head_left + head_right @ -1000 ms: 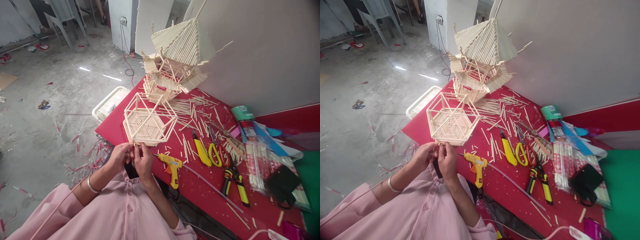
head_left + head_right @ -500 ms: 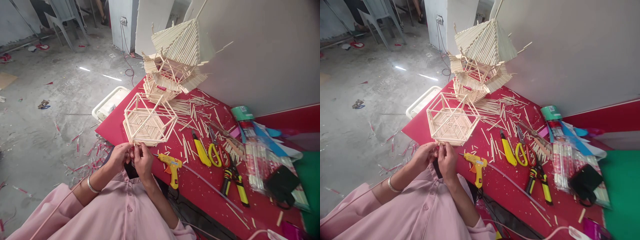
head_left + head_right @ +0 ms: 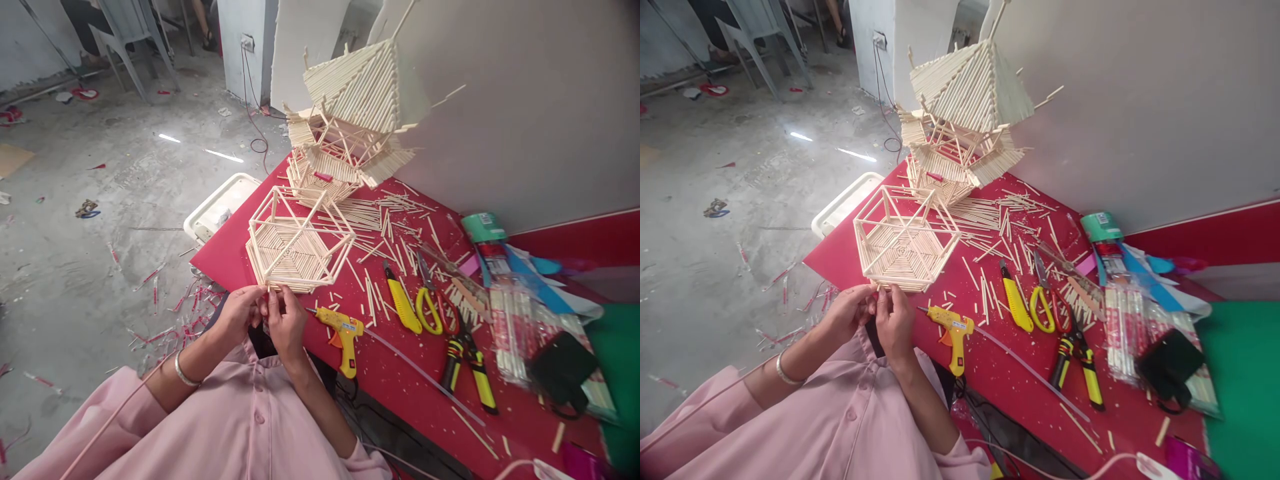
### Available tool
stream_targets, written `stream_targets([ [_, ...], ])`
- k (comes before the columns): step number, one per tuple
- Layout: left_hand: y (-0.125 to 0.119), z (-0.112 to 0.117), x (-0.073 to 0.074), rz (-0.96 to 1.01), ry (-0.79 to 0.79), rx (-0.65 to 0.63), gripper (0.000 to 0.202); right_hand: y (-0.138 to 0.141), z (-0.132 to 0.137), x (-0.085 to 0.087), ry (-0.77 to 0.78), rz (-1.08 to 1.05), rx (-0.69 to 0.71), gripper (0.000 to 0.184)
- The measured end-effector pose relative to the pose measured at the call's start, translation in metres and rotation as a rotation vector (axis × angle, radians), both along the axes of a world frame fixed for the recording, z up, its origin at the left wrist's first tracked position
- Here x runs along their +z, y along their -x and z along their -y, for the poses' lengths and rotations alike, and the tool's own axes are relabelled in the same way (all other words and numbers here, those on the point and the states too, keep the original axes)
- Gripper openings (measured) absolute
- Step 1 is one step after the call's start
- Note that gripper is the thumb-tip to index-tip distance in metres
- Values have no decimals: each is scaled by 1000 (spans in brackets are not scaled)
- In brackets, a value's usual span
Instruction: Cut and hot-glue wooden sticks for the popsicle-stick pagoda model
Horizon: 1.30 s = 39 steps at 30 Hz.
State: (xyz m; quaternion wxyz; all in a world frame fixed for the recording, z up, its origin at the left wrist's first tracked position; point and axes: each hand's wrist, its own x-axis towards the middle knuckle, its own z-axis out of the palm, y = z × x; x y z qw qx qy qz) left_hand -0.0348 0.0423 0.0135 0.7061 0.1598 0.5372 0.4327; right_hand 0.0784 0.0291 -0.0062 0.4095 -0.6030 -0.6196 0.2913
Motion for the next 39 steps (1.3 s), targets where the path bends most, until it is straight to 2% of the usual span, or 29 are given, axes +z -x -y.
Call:
stream_targets([
  [39, 0, 0, 4, 4, 5, 2, 30, 0, 0, 0, -2, 12, -2, 21],
])
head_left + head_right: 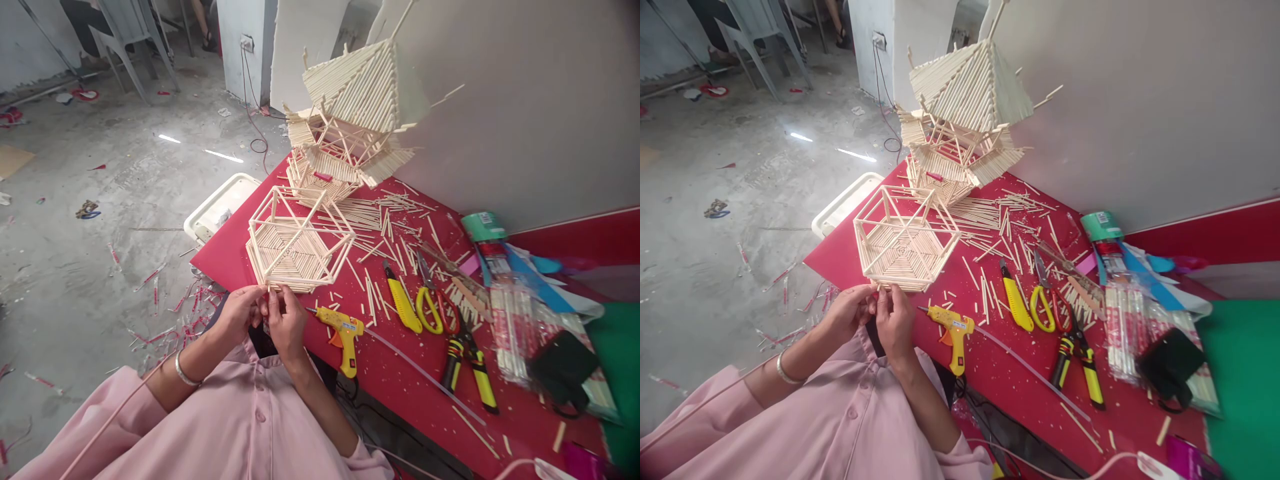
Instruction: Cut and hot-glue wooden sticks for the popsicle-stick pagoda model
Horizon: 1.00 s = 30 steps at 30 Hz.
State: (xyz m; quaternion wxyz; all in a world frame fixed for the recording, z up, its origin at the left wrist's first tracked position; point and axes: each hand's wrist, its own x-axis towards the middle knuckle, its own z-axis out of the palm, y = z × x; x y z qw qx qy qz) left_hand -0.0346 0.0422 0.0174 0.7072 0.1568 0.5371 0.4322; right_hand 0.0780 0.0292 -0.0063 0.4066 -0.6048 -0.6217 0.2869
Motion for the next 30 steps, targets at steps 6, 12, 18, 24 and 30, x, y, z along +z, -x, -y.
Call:
stream_targets([
  [6, -1, 0, 1, -10, 15, 3, 30, 0, 0, 0, -10, 7, -2, 22],
  [12, -1, -1, 1, -8, 9, 6, 29, 1, 0, 0, 2, -15, -4, 21],
  [18, -1, 0, 0, -1, 0, 7, 30, 0, 0, -2, 6, -19, -2, 21],
  [24, 0, 0, 0, 8, -5, 4, 30, 0, 0, -2, 3, -19, -6, 21],
  [30, -1, 0, 0, 7, 4, 12, 29, 0, 1, -2, 7, -22, -2, 21],
])
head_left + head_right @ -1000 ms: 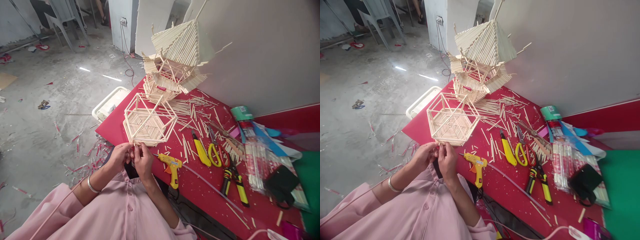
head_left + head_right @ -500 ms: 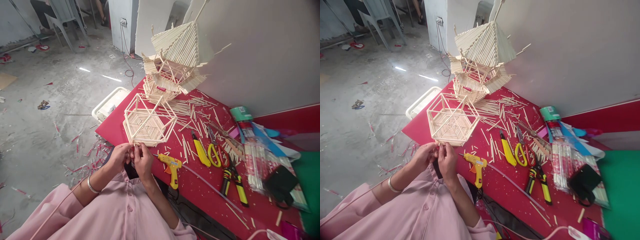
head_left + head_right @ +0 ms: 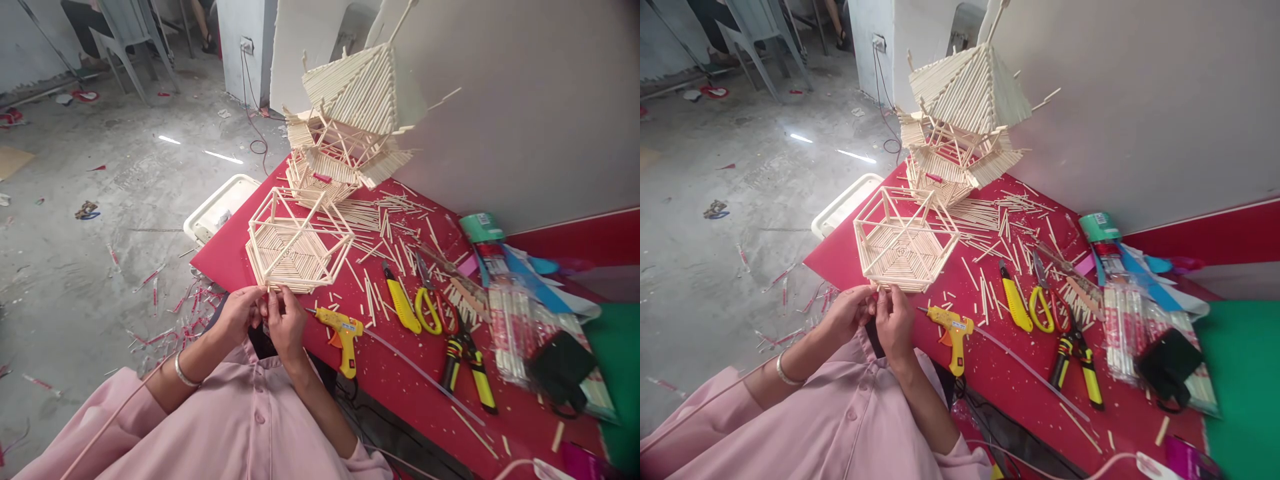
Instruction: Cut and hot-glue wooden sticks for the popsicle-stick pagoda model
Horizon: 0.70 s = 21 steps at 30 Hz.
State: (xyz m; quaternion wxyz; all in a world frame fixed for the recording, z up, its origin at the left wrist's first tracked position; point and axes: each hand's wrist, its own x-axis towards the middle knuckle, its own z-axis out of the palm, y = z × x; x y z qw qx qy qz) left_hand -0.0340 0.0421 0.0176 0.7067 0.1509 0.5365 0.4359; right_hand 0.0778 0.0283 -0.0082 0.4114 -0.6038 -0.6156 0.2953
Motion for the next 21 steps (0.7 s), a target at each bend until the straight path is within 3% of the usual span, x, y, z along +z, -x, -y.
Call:
stream_targets([
  [21, -1, -1, 0, -10, -3, -4, 30, 0, -1, 2, -6, 16, 3, 20],
])
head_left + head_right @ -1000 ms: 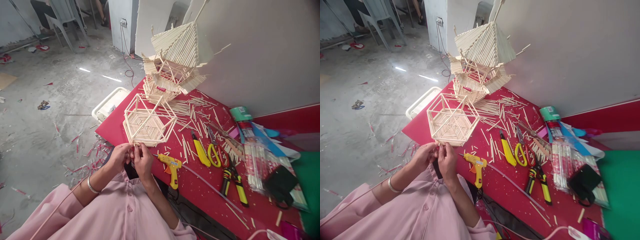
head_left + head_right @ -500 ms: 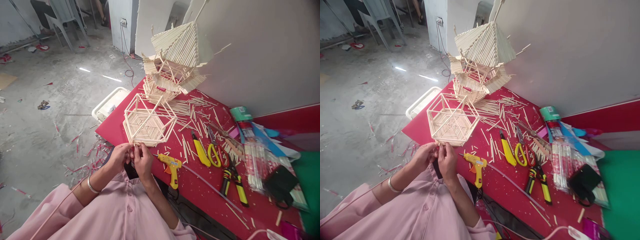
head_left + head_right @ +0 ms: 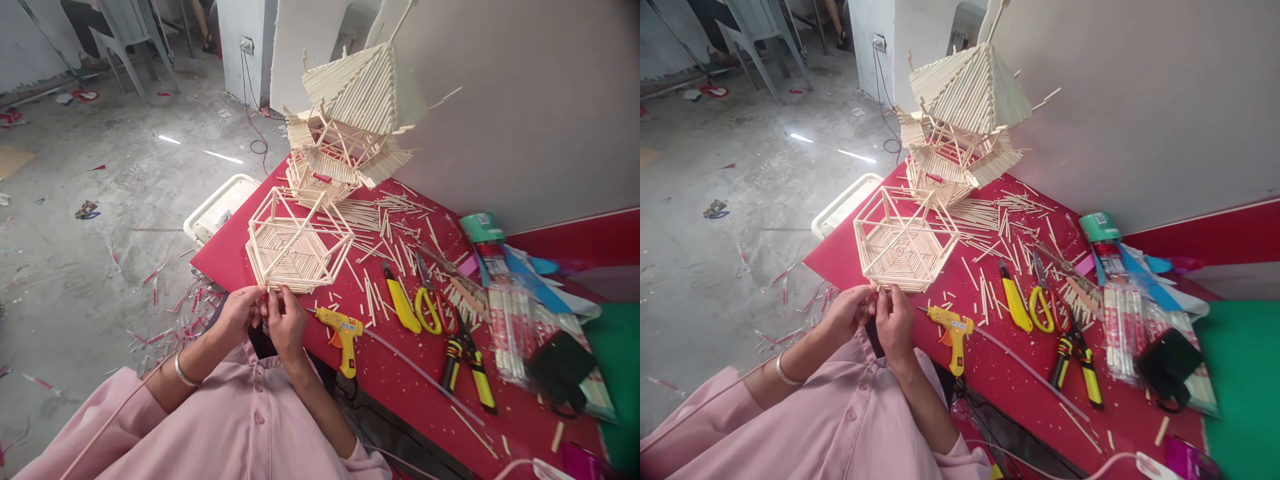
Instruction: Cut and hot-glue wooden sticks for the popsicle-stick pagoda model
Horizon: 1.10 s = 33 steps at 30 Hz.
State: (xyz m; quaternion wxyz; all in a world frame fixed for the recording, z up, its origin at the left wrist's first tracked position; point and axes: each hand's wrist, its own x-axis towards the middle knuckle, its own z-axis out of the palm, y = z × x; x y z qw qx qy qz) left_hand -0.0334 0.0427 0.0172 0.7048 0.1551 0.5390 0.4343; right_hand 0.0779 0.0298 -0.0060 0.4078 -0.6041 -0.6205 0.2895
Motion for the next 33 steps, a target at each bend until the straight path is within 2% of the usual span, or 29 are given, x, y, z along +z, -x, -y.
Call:
stream_targets([
  [33, 1, 1, -2, 1, -5, -2, 31, 0, 0, -1, 16, -3, -4, 22],
])
